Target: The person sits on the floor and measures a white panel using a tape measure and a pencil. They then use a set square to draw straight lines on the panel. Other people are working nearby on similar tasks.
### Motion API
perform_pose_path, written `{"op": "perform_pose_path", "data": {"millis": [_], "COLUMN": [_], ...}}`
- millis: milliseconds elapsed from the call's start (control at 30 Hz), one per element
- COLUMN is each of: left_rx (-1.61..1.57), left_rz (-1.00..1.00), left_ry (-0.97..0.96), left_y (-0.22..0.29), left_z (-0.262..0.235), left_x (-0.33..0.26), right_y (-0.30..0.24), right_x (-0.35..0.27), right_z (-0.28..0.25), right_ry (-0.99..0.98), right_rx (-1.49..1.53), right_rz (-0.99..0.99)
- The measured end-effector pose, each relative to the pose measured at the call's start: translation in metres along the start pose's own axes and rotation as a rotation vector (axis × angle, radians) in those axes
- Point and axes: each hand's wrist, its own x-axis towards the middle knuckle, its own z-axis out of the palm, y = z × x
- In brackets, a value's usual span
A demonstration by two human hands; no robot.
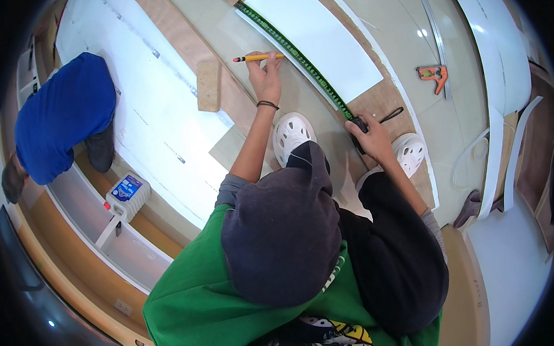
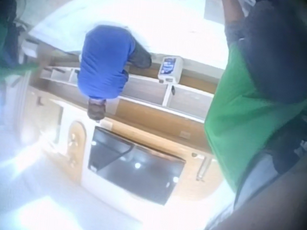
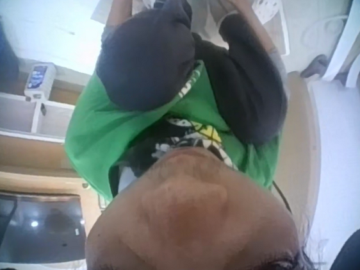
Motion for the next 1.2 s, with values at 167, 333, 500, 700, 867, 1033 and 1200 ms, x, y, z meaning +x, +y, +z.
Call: {"op": "perform_pose_path", "data": {"millis": [167, 333, 500, 700, 867, 1033, 1200], "left_rx": [0.002, -0.055, -0.036, 0.083, 0.270, 0.364, 0.373], "left_rz": [0.041, -0.059, -0.070, -0.044, 0.058, 0.078, 0.010], "left_ry": [-0.017, -0.019, 0.061, 0.018, 0.063, 0.074, 0.048], "left_y": [-0.011, -0.008, -0.020, -0.016, -0.024, 0.004, 0.017], "left_z": [-0.005, 0.002, -0.004, 0.008, 0.010, 0.030, 0.034], "left_x": [0.010, 0.022, 0.030, 0.032, 0.043, 0.029, 0.026], "right_y": [0.006, 0.008, 0.011, 0.011, 0.006, 0.011, 0.007], "right_x": [0.002, 0.002, 0.003, 0.004, 0.005, 0.005, 0.005], "right_z": [0.001, -0.002, -0.002, -0.003, -0.003, -0.002, -0.006], "right_ry": [0.001, 0.006, 0.024, 0.018, 0.001, 0.010, 0.009], "right_rx": [-0.018, -0.038, -0.060, -0.036, -0.036, -0.032, -0.024], "right_rz": [0.006, 0.010, -0.011, -0.005, 0.006, 0.013, 0.018]}}
